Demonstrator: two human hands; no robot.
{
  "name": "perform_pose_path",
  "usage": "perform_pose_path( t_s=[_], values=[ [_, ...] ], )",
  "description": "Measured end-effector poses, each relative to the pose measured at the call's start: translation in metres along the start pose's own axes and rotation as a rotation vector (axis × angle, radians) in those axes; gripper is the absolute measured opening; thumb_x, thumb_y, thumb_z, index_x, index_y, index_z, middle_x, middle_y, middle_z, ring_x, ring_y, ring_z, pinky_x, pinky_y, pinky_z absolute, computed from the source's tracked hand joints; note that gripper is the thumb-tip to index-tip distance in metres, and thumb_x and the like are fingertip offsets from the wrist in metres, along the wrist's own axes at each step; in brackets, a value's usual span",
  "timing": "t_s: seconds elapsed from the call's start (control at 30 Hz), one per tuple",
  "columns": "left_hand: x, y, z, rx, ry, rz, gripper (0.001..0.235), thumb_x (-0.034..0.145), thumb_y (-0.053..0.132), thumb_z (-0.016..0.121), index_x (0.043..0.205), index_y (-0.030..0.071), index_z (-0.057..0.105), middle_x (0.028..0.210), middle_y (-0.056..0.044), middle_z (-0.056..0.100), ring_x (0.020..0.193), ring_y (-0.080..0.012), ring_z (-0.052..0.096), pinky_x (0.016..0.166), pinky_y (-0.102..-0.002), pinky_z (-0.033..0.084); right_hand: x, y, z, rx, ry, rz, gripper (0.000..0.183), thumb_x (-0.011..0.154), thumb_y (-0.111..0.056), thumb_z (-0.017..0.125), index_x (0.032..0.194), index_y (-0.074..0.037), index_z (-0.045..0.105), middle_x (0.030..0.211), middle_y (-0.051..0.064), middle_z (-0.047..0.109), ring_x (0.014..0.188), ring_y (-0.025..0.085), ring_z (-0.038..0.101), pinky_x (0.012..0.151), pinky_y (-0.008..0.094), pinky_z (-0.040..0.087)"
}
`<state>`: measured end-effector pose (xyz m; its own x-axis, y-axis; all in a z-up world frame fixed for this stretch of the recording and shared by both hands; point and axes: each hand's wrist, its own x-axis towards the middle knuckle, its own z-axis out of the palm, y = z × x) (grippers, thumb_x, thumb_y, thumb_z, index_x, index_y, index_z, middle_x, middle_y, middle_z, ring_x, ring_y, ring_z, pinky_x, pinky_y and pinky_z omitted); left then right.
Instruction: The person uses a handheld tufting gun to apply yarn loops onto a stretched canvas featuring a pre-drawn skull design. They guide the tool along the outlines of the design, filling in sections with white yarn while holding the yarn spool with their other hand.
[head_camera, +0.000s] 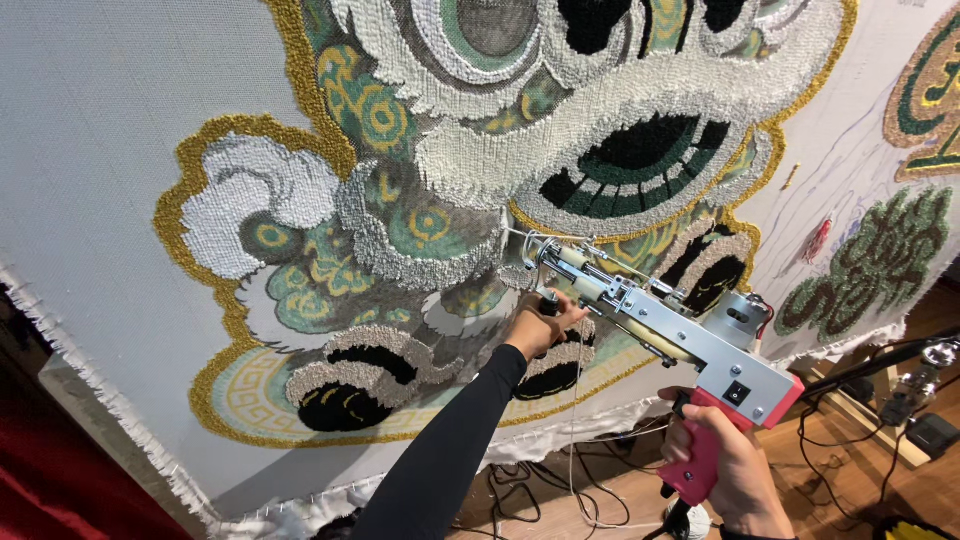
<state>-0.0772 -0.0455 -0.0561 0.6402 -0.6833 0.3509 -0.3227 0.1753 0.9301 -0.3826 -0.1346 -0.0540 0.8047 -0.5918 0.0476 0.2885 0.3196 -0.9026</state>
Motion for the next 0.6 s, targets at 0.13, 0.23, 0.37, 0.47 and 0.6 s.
perform_pose_path(
  t_s=[0.13,0.23,0.37,0.47,0.6],
  values=[
    [-0.005,0.001,0.007,-0.259,-0.024,-0.008,0.035,0.08,0.019,0.08,0.11,0.01,0.064,0.092,0.003,0.073,0.061,-0.0071,0.067,0.051,-0.029,0.055,-0.001,0.007,-0.011,0.024,0.014,0.021,0.035,0.09,-0.016,0.058,0.116,0.007,0.059,0.062,0.007,0.045,0.054,0.02,0.045,0.054,0.037,0.04],
    [-0.005,0.003,0.001,-0.116,-0.116,-0.148,0.029,0.089,0.024,0.076,0.112,0.007,0.07,0.09,-0.001,0.078,0.053,-0.0117,0.064,0.048,-0.028,0.049,-0.001,0.009,-0.019,0.032,-0.013,0.029,0.035,0.088,-0.017,0.059,0.116,0.005,0.06,0.062,0.007,0.045,0.053,0.02,0.045,0.053,0.037,0.04],
    [-0.007,0.015,-0.005,-0.002,-0.166,-0.074,0.035,0.093,0.028,0.073,0.108,-0.003,0.078,0.091,-0.003,0.08,0.054,-0.0101,0.064,0.049,-0.026,0.052,-0.003,0.01,-0.021,0.05,0.011,0.007,0.033,0.088,-0.016,0.06,0.115,0.001,0.054,0.061,0.007,0.045,0.053,0.021,0.045,0.053,0.038,0.039],
    [-0.012,0.025,-0.008,0.129,-0.171,-0.022,0.036,0.092,0.03,0.076,0.107,-0.002,0.082,0.088,-0.007,0.079,0.054,-0.0094,0.062,0.051,-0.025,0.051,-0.008,0.007,-0.018,0.018,-0.002,-0.009,0.039,0.086,-0.019,0.06,0.116,0.006,0.065,0.058,0.006,0.042,0.052,0.019,0.044,0.054,0.035,0.039],
    [-0.022,0.026,-0.015,0.001,-0.231,-0.078,0.037,0.088,0.032,0.077,0.115,0.006,0.072,0.094,-0.004,0.08,0.054,-0.007,0.056,0.051,-0.024,0.048,-0.01,0.003,-0.012,0.008,0.025,0.001,0.03,0.085,-0.017,0.059,0.109,0.001,0.062,0.059,0.007,0.045,0.051,0.019,0.045,0.051,0.035,0.038]
  ],
)
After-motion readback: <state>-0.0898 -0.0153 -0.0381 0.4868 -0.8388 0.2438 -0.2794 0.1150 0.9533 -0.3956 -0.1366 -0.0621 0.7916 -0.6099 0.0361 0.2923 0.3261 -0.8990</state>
